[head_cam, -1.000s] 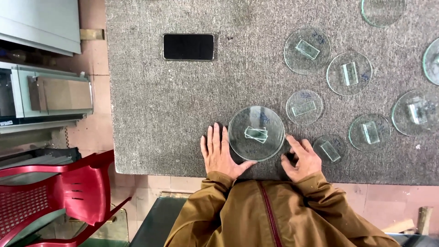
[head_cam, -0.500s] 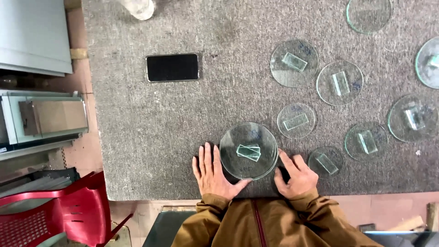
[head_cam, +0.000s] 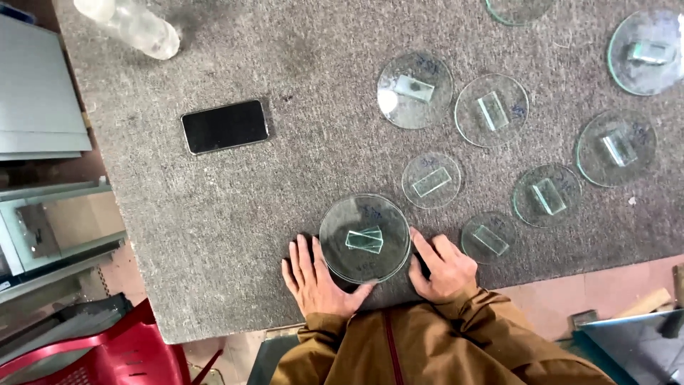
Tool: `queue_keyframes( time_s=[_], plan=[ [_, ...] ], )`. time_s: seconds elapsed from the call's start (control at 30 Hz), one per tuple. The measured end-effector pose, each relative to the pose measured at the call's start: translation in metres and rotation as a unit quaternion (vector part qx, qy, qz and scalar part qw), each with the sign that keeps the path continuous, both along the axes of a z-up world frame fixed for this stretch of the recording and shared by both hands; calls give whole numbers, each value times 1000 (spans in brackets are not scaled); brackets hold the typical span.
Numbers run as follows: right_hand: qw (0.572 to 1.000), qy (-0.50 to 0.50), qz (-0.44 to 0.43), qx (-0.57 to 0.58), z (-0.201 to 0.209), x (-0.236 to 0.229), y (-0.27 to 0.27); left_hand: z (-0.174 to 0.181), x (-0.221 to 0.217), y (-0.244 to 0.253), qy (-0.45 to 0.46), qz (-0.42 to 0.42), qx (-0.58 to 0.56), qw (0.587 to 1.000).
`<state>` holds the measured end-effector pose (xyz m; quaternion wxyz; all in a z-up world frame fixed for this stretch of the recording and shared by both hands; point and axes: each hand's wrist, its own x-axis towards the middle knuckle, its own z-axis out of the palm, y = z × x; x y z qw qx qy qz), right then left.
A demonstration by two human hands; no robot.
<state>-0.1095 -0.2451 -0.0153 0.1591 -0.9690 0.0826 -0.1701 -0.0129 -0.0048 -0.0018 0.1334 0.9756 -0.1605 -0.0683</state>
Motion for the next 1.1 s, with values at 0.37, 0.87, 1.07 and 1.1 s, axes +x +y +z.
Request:
queue_keyframes(
  time_s=[0.37,0.87,1.07,1.1],
  plan=[
    [1000,3,9,24,-1,-1,-1,-1,0,-1,-7,0,10,1000],
    [999,-31,-20,-26,-13,0,-1,-6,1,0,-34,5,-74,997],
    [999,-19,-19,-19,-18,-7,2,-9,-2,4,-38,5,-75,996],
    [1000,-15,-18,-17,-14,-9,1,-7,-4,1,-34,6,-74,997]
  ],
)
